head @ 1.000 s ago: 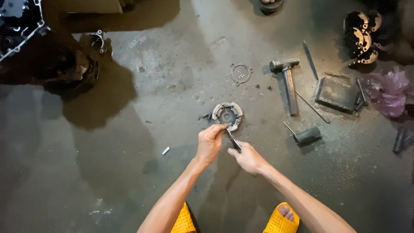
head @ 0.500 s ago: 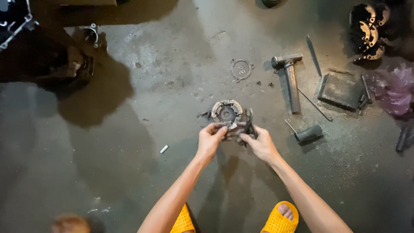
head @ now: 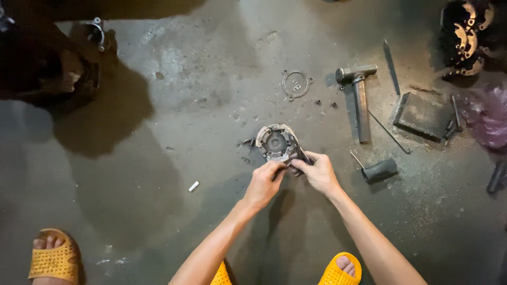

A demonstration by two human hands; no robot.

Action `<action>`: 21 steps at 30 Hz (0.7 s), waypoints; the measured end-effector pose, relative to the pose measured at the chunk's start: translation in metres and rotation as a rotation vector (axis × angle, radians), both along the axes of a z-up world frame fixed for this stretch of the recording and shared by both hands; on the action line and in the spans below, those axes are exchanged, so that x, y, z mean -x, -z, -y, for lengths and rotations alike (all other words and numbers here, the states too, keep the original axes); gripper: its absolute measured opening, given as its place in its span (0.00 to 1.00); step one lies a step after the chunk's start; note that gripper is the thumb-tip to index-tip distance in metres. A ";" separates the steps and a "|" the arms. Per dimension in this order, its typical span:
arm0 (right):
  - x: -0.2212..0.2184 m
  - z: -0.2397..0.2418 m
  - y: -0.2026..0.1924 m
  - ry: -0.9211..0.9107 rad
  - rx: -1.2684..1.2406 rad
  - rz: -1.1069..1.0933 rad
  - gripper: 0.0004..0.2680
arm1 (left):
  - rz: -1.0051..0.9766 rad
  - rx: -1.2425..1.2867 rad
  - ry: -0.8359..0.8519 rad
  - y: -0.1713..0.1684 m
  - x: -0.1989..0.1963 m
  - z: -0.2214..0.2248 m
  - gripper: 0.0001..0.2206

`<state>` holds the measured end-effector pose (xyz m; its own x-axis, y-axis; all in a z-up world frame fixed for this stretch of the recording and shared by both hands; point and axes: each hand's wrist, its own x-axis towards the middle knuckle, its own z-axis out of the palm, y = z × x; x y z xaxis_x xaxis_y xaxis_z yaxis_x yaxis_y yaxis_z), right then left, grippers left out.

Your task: The person sits on the floor of a motorcycle repair shop and works on a clutch hub assembly, using pliers to grip and pull components from the hub and repositioning the part repeatedly. They briefly set the hub aside to handle a small metal piece on a block, then resume working on the hub with pliers.

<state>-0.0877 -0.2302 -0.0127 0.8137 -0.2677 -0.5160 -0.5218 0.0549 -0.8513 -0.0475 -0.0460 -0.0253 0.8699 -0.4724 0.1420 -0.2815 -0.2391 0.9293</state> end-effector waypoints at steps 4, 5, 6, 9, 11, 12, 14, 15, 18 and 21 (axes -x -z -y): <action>-0.011 0.006 0.007 0.035 0.042 -0.019 0.05 | 0.187 -0.019 0.008 0.018 -0.011 0.011 0.07; -0.011 0.010 0.006 0.037 0.043 -0.025 0.05 | 0.181 -0.018 0.009 0.015 -0.017 0.013 0.07; -0.012 0.013 0.006 0.055 0.134 -0.038 0.05 | 0.248 -0.097 -0.047 0.013 -0.023 0.015 0.06; -0.011 0.018 0.004 0.083 0.253 -0.054 0.05 | 0.333 -0.202 -0.114 0.021 -0.034 0.017 0.06; -0.008 0.019 0.010 0.095 0.281 -0.055 0.05 | 0.353 -0.226 -0.125 0.029 -0.036 0.019 0.06; -0.004 0.020 0.016 0.098 0.295 -0.078 0.05 | 0.362 -0.250 -0.134 0.032 -0.036 0.021 0.05; 0.000 0.019 0.022 0.103 0.307 -0.105 0.04 | 0.367 -0.276 -0.140 0.036 -0.037 0.024 0.05; -0.001 0.017 0.021 0.118 0.269 -0.116 0.04 | 0.378 -0.295 -0.132 0.037 -0.037 0.025 0.05; -0.001 0.019 0.023 0.142 0.196 -0.120 0.04 | 0.424 -0.347 -0.108 0.039 -0.037 0.026 0.05; -0.003 0.026 0.041 0.137 0.173 -0.075 0.05 | 0.474 -0.450 -0.062 0.034 -0.037 0.028 0.04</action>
<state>-0.0843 -0.2559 -0.0540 0.7248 -0.4628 -0.5104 -0.5815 -0.0137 -0.8134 -0.0107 -0.0737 -0.0592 0.7890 -0.5263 0.3171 -0.6094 -0.6044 0.5132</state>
